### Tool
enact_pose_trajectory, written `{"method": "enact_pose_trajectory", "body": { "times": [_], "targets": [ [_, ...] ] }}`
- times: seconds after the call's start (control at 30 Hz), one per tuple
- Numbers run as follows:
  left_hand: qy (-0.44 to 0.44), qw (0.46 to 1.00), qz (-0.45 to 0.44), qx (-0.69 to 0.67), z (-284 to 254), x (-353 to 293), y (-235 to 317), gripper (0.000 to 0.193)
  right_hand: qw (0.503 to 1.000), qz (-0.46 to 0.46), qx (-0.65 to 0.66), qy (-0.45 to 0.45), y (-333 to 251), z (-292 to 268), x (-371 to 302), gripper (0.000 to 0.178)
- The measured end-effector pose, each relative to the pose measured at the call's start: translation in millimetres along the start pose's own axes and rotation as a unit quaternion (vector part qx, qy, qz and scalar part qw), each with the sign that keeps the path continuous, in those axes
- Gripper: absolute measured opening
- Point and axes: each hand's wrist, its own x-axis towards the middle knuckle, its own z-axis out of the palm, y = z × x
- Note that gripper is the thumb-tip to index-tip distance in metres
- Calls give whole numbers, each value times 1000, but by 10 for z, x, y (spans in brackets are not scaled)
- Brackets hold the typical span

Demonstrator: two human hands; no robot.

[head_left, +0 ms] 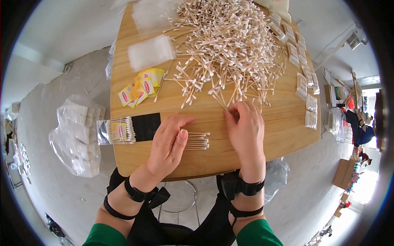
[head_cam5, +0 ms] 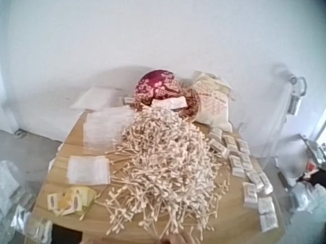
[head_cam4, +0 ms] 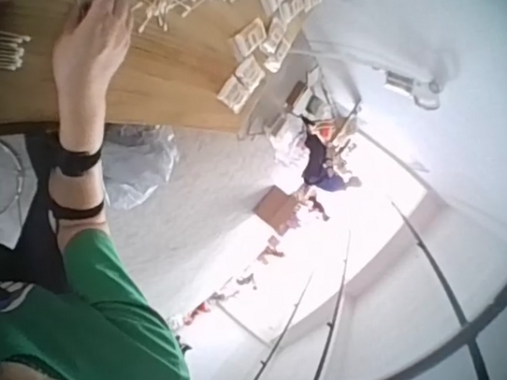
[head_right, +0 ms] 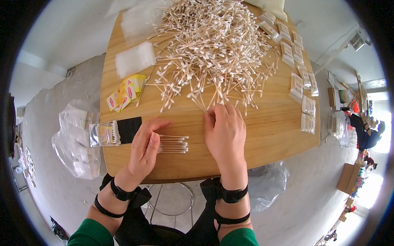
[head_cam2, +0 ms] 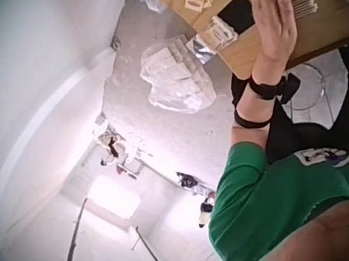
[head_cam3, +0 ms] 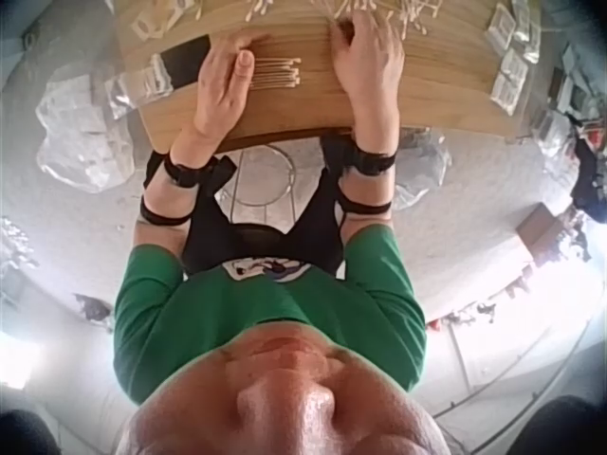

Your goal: Sorting cotton swabs into bundles and placing them into small plastic bags with labels.

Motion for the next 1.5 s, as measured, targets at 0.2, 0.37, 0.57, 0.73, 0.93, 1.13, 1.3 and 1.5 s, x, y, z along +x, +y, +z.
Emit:
{"method": "enact_pose_trajectory", "body": {
  "times": [0.2,0.37,0.57,0.73,0.93,1.13,1.3,1.5],
  "targets": [
    [9,1000,1,5,-12,-5,-3,26,997,17,27,-65,-3,-68,-18,13],
    [18,1000,-10,1,-15,-20,1,26,994,-34,42,-99,-91,-116,-17,12],
    [71,995,-37,-52,5,-52,-27,30,982,-94,76,-144,-208,-112,-37,9],
    [-11,1000,24,12,4,-11,-91,39,974,-98,130,-155,-174,-108,-28,8],
    [4,1000,15,3,3,-42,-142,42,985,-10,140,-101,-132,-97,-11,8],
    [13,999,-12,-38,28,-43,-120,41,991,-56,95,-75,-209,-4,-40,4],
    [4,1000,12,5,22,-33,-142,41,987,-72,107,-95,-232,-17,-36,5],
    [15,1000,9,15,46,-31,-107,41,981,-122,105,-110,-199,-12,-31,10]
  ]
}}
